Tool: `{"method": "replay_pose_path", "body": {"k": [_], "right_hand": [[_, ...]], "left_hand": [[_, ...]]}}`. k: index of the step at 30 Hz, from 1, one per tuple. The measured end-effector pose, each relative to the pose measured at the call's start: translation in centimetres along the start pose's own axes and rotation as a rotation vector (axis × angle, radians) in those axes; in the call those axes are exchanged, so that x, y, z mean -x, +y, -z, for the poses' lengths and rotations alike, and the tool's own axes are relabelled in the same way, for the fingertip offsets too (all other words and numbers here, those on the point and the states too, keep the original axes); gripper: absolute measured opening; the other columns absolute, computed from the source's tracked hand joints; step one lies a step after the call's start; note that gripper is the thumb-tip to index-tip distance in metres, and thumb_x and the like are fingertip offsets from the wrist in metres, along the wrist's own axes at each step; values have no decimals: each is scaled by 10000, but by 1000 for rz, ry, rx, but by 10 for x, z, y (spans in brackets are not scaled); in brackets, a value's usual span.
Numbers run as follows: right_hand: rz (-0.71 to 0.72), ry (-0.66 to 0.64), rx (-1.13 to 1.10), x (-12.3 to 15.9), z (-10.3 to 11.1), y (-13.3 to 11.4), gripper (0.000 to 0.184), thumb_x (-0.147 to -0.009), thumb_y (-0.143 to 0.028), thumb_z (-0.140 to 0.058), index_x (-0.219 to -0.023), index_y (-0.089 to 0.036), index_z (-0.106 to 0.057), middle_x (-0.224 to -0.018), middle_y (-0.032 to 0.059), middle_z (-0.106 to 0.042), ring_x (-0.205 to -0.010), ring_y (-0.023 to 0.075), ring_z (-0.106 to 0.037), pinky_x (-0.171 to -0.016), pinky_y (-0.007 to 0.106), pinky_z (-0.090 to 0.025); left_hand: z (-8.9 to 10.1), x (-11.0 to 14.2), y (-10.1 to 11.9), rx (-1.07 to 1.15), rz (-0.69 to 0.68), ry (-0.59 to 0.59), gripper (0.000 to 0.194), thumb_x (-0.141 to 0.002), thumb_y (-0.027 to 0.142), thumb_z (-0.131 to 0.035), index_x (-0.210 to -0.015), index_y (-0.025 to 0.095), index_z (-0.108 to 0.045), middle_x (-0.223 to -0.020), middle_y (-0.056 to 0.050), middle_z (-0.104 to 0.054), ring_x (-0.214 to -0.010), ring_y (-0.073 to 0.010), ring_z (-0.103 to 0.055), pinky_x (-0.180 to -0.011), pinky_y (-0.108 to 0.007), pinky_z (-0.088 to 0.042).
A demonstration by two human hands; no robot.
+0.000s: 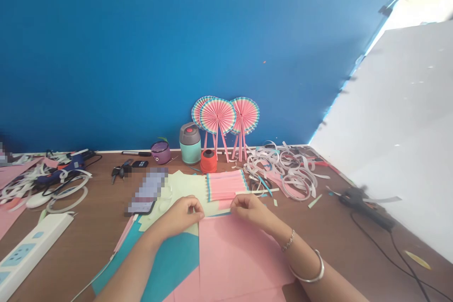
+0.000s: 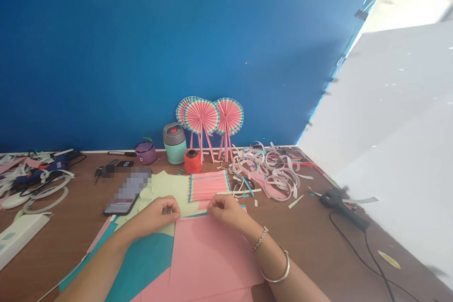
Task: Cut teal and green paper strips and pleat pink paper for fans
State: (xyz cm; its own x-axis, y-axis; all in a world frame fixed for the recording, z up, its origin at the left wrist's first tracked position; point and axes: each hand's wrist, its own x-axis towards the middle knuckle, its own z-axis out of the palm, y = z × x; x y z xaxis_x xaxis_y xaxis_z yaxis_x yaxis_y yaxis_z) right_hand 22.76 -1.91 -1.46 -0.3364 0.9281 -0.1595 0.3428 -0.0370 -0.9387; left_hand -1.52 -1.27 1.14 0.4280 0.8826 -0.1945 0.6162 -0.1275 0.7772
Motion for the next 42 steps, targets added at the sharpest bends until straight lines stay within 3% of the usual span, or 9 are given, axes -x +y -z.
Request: {"method": "replay_pose_path", "body": {"k": [5, 11, 15, 25, 42], "right_hand": [[0, 15, 92, 0, -3, 0, 106, -698, -230, -510, -629, -150, -509, -559, -49, -429, -520, 72, -361, -481, 184, -279], [-8, 111, 472, 0, -6, 1, 84, -665, -165, -483, -609, -151, -543, -615, -12, -570, -586, 97, -461, -507, 194, -272], [-55, 139, 597, 2, -6, -3, 107, -675, -181, -486, -627, -164, -580, -657, -1, -625, -628, 111, -505, -518, 201, -265], [-85, 153, 642, 1, -8, 1, 132, -682, -186, -489, -641, -181, -614, -681, 11, -658, -628, 121, -524, -525, 206, -273], [-92, 144, 650, -3, -8, 2, 113, -639, -145, -478, -565, -161, -562, -567, -4, -569, -547, 96, -433, -493, 207, -235]], "left_hand": [[1, 0, -2, -15, 49, 10, 134, -669, 271, -493, -654, 179, -590, -803, -10, -562, -718, -156, -496, -654, -263, -404], [-4, 1, 2, -71, 85, 27, 130, -669, 247, -492, -602, 175, -578, -815, -17, -552, -757, -164, -539, -668, -258, -426], [-8, -1, 3, -123, 89, 35, 128, -674, 226, -479, -588, 172, -556, -811, -21, -562, -761, -162, -554, -656, -243, -431], [-13, -2, -2, -232, 110, 78, 133, -680, 161, -452, -601, 170, -558, -795, -28, -578, -830, -179, -547, -666, -234, -414], [-25, -5, -10, -362, 101, 178, 150, -683, 141, -449, -555, 204, -495, -760, -29, -576, -812, -196, -542, -691, -283, -399]]}}
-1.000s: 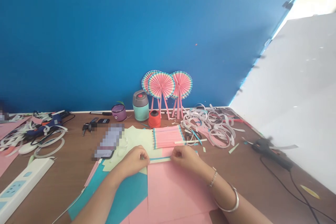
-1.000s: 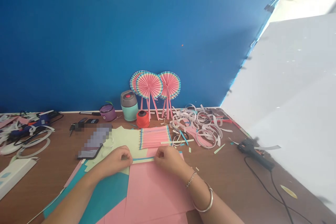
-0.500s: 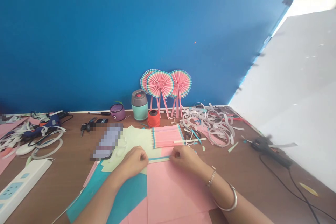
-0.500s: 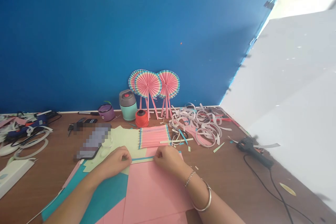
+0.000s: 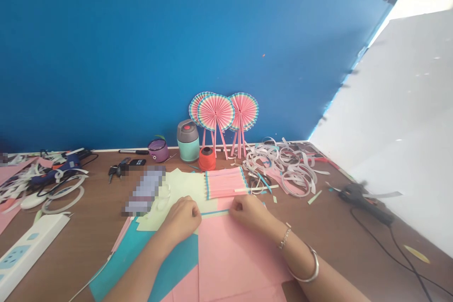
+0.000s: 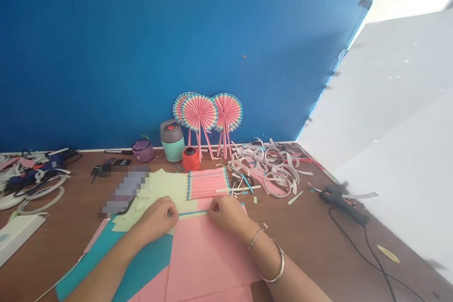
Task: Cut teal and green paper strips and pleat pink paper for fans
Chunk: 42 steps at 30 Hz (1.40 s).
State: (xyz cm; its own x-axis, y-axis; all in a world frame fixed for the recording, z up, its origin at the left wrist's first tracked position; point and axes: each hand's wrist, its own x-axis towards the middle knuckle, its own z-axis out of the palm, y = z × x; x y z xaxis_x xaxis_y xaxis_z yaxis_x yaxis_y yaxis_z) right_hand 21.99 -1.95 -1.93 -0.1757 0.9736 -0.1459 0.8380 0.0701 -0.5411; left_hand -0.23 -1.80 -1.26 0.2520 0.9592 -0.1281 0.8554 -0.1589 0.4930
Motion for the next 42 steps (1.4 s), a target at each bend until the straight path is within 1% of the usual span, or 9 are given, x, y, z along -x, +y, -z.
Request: {"method": "replay_pose_path", "body": {"k": [11, 20, 25, 29, 31, 34, 37, 40, 42], "right_hand": [[23, 0, -25, -3, -2, 2, 125, -646, -139, -480, -594, -157, -593, -596, 13, -620, -552, 106, -480, -501, 205, -262], [-11, -17, 3, -4, -4, 1, 114, -664, -121, -509, -641, -147, -618, -626, 18, -624, -559, 97, -451, -526, 208, -252], [-28, -24, 16, -4, -4, 0, 98, -663, -120, -526, -658, -143, -620, -627, 18, -617, -566, 93, -430, -526, 206, -236], [-40, -28, 16, -4, -3, 0, 93, -664, -123, -532, -654, -146, -622, -617, 15, -611, -562, 92, -418, -528, 211, -231], [-41, -30, 15, -4, -3, 0, 100, -658, -120, -530, -654, -148, -626, -617, 15, -613, -564, 92, -419, -529, 212, -231], [-31, -32, 13, -3, -3, -1, 109, -649, -115, -520, -652, -147, -625, -628, 18, -623, -567, 92, -428, -526, 211, -236], [-15, -24, 12, -3, -3, 0, 118, -643, -116, -502, -639, -150, -615, -628, 14, -629, -560, 91, -447, -520, 206, -245], [-3, -2, 11, -4, -4, 1, 122, -639, -129, -488, -625, -161, -605, -608, 1, -628, -553, 94, -465, -512, 201, -255], [4, 11, 9, -4, -5, 2, 120, -638, -137, -487, -620, -165, -602, -604, -3, -629, -555, 96, -475, -510, 198, -261]], "left_hand": [[4, 3, 11, -56, 35, -29, 163, -666, 96, -432, -550, 200, -482, -759, -37, -561, -830, -197, -530, -690, -286, -392], [8, 5, 17, -86, 63, -37, 160, -667, 70, -440, -581, 204, -428, -762, -31, -545, -829, -189, -526, -695, -277, -382], [9, 5, 9, 6, 58, -20, 128, -680, 86, -454, -689, 212, -437, -776, -4, -549, -803, -171, -525, -680, -258, -384], [9, 0, 1, 122, 63, -65, 221, -683, 13, -374, -728, 209, -465, -760, 6, -555, -763, -145, -537, -652, -237, -383], [9, -1, -1, 129, 67, -35, 255, -680, -5, -350, -743, 208, -474, -765, 1, -561, -768, -148, -542, -662, -244, -385], [8, 0, 2, 92, 26, 65, 257, -691, 4, -352, -771, 210, -483, -828, -15, -573, -832, -169, -543, -714, -272, -393], [8, 4, 10, 51, -52, 140, 232, -717, 35, -357, -782, 213, -491, -872, -31, -569, -884, -192, -534, -757, -302, -396], [8, 9, 20, 55, -167, 141, 209, -732, 65, -367, -781, 219, -500, -882, -30, -571, -904, -199, -526, -775, -305, -398], [9, 12, 24, 66, -183, 115, 193, -733, 86, -381, -784, 223, -507, -884, -25, -573, -892, -197, -529, -769, -302, -399]]}}
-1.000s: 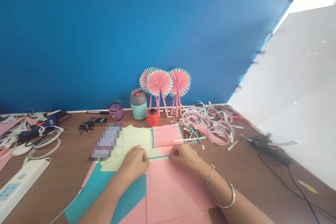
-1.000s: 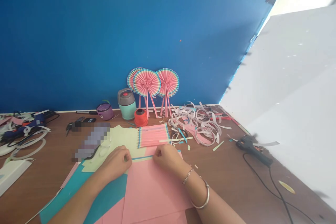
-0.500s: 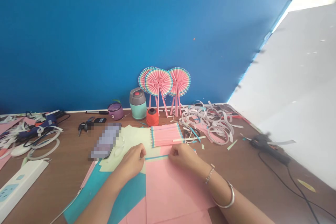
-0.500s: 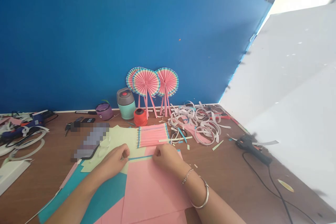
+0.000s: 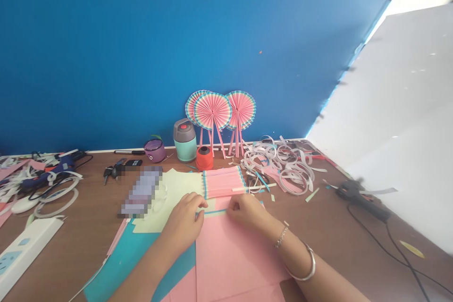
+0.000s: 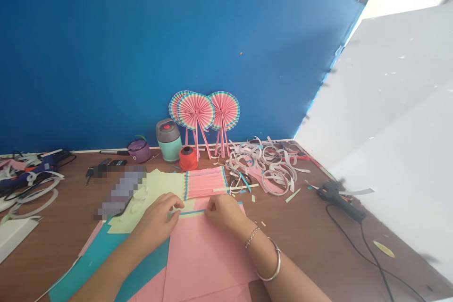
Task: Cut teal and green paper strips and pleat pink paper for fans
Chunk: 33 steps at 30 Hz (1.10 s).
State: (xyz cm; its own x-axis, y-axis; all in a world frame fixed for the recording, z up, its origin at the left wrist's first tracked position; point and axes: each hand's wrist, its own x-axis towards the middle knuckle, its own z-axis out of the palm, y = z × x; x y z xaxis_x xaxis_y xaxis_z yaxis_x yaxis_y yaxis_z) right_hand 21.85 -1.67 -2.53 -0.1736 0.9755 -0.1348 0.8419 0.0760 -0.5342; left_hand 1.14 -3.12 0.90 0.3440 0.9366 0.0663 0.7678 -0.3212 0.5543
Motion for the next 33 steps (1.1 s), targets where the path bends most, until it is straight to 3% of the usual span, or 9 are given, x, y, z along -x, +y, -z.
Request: {"method": "replay_pose_path", "body": {"k": [7, 11, 22, 33], "right_hand": [[-14, -5, -8, 0, -1, -1, 114, -635, -146, -493, -626, -166, -606, -609, 1, -631, -555, 97, -481, -509, 196, -268], [-7, -18, 9, 1, 2, -2, 112, -646, -141, -482, -604, -165, -582, -594, -5, -609, -550, 92, -460, -503, 199, -251], [149, -48, 83, 12, 21, -8, 116, -731, -149, -457, -618, -169, -466, -585, -24, -501, -534, 83, -362, -522, 211, -202], [225, -25, 256, 22, 29, -15, 137, -843, -174, -410, -713, -181, -451, -594, -14, -488, -512, 102, -374, -511, 231, -173]], "left_hand": [[5, 4, 3, 111, 122, -189, 187, -675, 151, -442, -830, 233, -507, -885, 2, -556, -691, -150, -525, -650, -267, -408], [2, 7, -3, 132, 119, -261, 226, -664, 152, -461, -868, 239, -503, -974, -5, -554, -769, -162, -539, -705, -272, -404], [3, 6, -7, 88, 91, -274, 232, -693, 196, -499, -915, 252, -535, -1028, -5, -562, -961, -195, -548, -798, -281, -392], [2, 7, -7, 51, 91, -264, 208, -690, 197, -491, -889, 244, -526, -951, -5, -555, -768, -174, -551, -679, -275, -387]]}}
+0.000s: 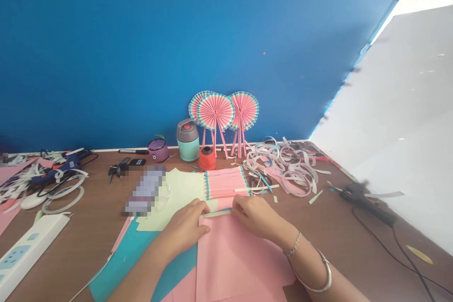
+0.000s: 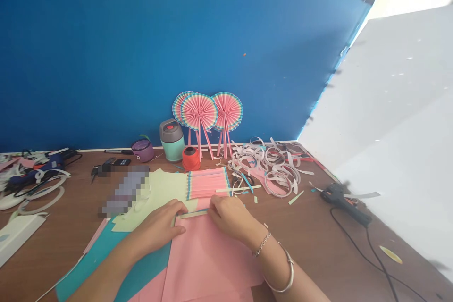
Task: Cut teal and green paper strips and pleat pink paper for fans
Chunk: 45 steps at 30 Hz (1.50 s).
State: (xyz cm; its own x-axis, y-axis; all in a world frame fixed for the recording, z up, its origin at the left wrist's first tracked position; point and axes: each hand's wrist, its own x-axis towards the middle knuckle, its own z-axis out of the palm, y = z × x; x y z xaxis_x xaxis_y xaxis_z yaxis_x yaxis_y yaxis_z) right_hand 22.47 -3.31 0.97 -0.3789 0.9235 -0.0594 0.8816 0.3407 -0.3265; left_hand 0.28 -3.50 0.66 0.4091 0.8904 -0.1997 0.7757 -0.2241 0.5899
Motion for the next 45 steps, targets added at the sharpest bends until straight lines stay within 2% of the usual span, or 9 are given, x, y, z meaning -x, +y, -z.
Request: {"method": "replay_pose_path", "body": {"k": [8, 12, 17, 21, 25, 30, 34, 39, 45], "right_hand": [[97, 56, 77, 6, 2, -3, 147, -873, -191, -349, -759, -185, -441, -556, -16, -472, -474, 115, -360, -496, 245, -153], [90, 49, -3, 9, 8, -4, 140, -869, -191, -355, -761, -192, -444, -572, -19, -483, -487, 114, -374, -498, 234, -181], [65, 16, -86, 9, 10, 0, 130, -842, -188, -397, -732, -187, -465, -602, -15, -512, -512, 103, -392, -515, 225, -214], [52, 43, -93, 5, 7, 4, 126, -813, -155, -405, -710, -190, -469, -599, -24, -508, -524, 99, -377, -523, 219, -222], [16, 38, -141, 3, 6, 7, 113, -786, -150, -424, -691, -191, -468, -578, -37, -495, -522, 94, -364, -520, 208, -234], [-36, -30, -240, 3, 6, 7, 99, -781, -170, -436, -690, -187, -473, -580, -31, -523, -535, 96, -404, -511, 202, -239], [-32, -40, -172, 4, 3, 3, 121, -777, -153, -427, -666, -185, -463, -601, -25, -517, -538, 97, -381, -516, 209, -228], [-28, -28, -42, 2, -4, 0, 158, -790, -149, -425, -637, -175, -455, -659, -2, -513, -564, 105, -361, -527, 227, -210], [-121, -53, -75, -4, -9, 3, 143, -728, -106, -453, -605, -176, -430, -578, -27, -452, -534, 92, -324, -516, 224, -197]], "left_hand": [[1, 0, 1, -27, -4, -1, 176, -701, 202, -483, -868, 253, -508, -919, 7, -552, -768, -176, -545, -666, -267, -381], [0, 0, 2, -23, -19, 13, 180, -686, 184, -494, -858, 237, -508, -955, -10, -560, -846, -188, -555, -689, -264, -385], [6, 0, 4, 33, 12, -6, 164, -669, 186, -506, -827, 228, -516, -891, -5, -566, -766, -173, -548, -631, -250, -379], [11, -3, -1, 143, 45, -40, 130, -749, 284, -446, -799, 213, -543, -747, 11, -565, -671, -158, -522, -566, -240, -365], [10, -7, -9, 184, 35, 15, 195, -788, 279, -376, -703, 196, -530, -727, 10, -582, -670, -147, -518, -559, -233, -355], [11, -6, -9, 145, 66, 18, 185, -797, 256, -368, -689, 199, -508, -715, 2, -584, -681, -157, -547, -537, -233, -342], [15, -3, -7, 120, 57, 17, 183, -802, 252, -364, -683, 205, -494, -748, -5, -572, -711, -165, -556, -572, -245, -369], [13, -2, -6, 93, 19, 71, 187, -783, 233, -374, -635, 200, -484, -813, -21, -538, -726, -161, -543, -629, -267, -407], [6, -7, -10, 81, 61, 90, 174, -749, 198, -384, -611, 196, -490, -792, -19, -529, -677, -148, -534, -610, -262, -405]]}}
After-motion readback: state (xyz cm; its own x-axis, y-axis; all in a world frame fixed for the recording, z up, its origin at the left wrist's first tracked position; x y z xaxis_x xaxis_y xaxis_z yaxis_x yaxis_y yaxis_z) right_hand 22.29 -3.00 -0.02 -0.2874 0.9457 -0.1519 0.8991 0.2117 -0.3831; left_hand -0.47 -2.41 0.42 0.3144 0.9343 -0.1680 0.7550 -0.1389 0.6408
